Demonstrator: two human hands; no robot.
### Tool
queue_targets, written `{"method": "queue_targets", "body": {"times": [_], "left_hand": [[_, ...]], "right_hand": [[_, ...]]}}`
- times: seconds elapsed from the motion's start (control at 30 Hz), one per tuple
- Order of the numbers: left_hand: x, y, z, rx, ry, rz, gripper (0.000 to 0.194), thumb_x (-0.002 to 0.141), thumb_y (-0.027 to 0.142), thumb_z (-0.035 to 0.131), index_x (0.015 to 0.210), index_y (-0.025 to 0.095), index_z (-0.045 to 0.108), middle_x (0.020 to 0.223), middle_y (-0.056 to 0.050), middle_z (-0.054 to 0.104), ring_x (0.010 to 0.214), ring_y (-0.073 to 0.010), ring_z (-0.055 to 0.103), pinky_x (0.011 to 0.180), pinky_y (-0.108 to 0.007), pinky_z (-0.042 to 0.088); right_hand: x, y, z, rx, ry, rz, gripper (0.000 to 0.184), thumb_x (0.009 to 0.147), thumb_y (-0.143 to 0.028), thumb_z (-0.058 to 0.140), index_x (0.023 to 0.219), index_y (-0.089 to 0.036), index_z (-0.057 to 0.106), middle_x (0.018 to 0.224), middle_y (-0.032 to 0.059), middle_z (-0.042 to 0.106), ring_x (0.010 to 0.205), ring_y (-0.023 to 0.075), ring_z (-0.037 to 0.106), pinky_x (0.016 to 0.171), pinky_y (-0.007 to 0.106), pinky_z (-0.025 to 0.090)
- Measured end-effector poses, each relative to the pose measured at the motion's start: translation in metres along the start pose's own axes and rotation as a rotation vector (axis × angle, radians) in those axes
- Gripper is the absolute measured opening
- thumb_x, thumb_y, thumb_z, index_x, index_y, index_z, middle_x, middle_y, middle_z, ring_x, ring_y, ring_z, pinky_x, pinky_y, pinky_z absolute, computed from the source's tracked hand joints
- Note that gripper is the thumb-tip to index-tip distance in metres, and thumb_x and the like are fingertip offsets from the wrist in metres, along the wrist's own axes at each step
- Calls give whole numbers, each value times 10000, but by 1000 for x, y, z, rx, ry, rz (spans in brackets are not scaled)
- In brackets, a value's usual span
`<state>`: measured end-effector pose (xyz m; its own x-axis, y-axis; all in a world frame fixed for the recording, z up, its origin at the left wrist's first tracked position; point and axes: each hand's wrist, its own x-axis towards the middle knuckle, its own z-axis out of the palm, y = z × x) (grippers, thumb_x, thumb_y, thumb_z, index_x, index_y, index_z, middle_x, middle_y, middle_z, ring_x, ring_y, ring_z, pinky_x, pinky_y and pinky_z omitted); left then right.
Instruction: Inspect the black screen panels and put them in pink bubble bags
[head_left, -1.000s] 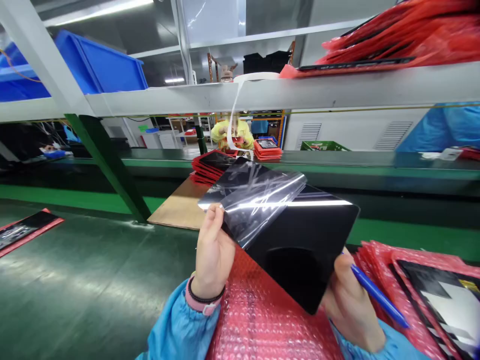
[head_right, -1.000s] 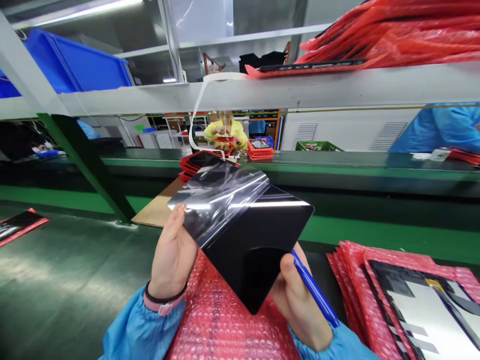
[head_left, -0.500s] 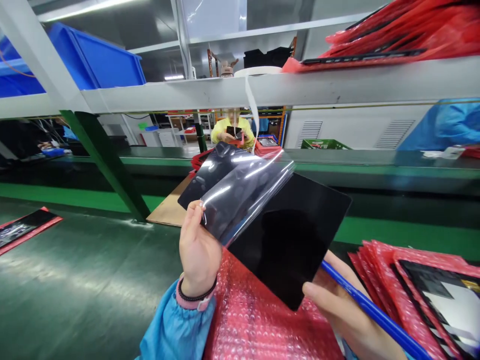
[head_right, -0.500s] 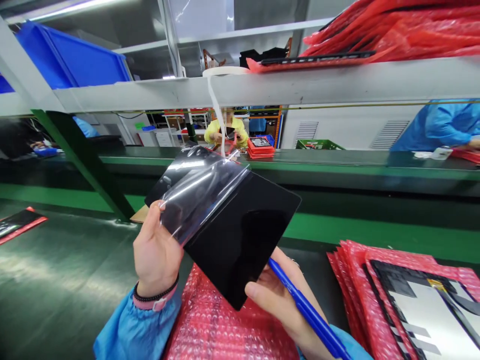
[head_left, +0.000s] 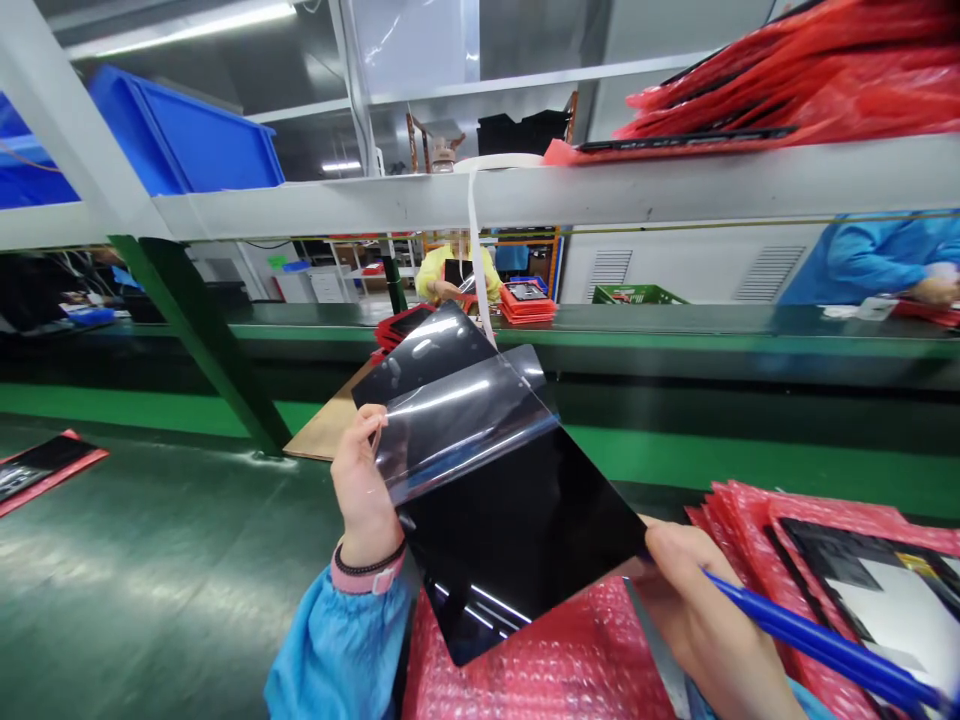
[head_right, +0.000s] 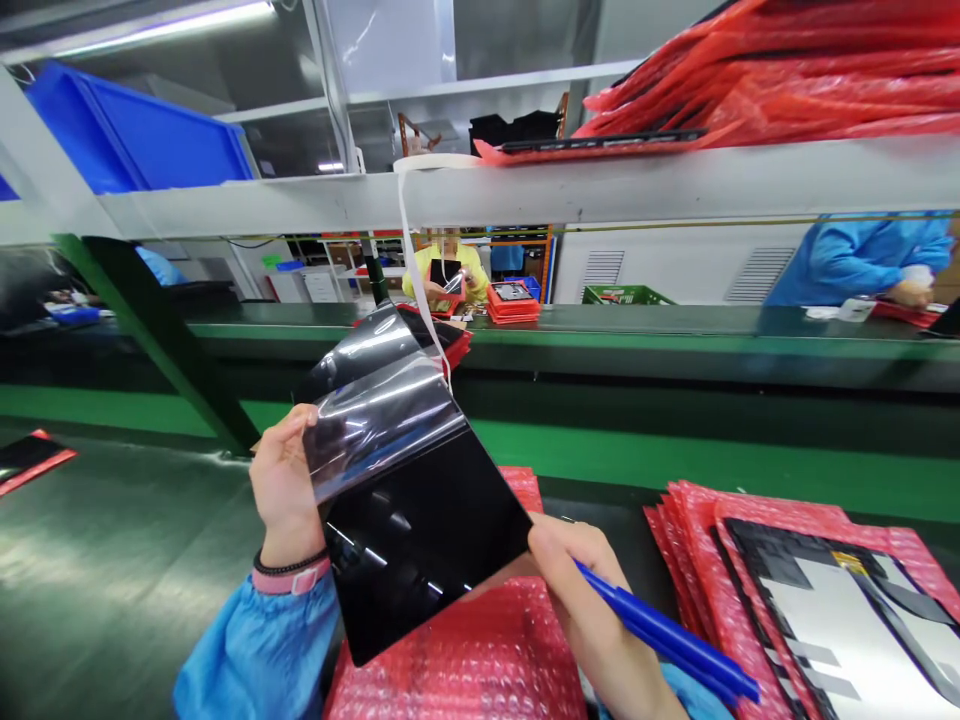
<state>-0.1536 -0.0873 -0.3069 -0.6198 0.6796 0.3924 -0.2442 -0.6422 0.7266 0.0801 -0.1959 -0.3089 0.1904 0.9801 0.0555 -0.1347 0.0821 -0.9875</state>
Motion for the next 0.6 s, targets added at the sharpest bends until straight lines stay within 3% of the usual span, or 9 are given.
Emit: {"method": "queue_targets", "body": {"times": [0.13,0.37,0.5,0.6], "left_hand": [[1,2,-1,-13,-71,-66,75,612,232,593,554,186,582,678,18,554,704,-129,507,651,-219,419],[-13,16,4,28,-160,-105,129,682,197,572,555,178,558,606,19,492,564,-102,428,531,-209,367],[-29,24,7,-54,-294,-226,221,744,329,524,619,171,616,700,-37,593,726,-170,548,660,-247,437],[-38,28,8,-55,-370,-189,310,784,364,468,697,154,678,835,-78,662,852,-221,584,781,-288,444]], "right_hand": [[0,12,-7,-97,102,-5,391,626,-629,704,708,-250,749,805,54,713,839,284,644,777,385,519],[1,11,-15,-179,42,11,406,628,-616,706,747,-231,745,875,78,706,905,288,634,848,397,505],[5,10,-10,-202,124,-54,384,669,-577,697,848,-242,750,964,72,706,1016,308,611,909,410,486],[3,-3,1,-200,56,-161,295,738,-496,675,876,-247,753,945,54,724,944,292,648,833,368,530]]}}
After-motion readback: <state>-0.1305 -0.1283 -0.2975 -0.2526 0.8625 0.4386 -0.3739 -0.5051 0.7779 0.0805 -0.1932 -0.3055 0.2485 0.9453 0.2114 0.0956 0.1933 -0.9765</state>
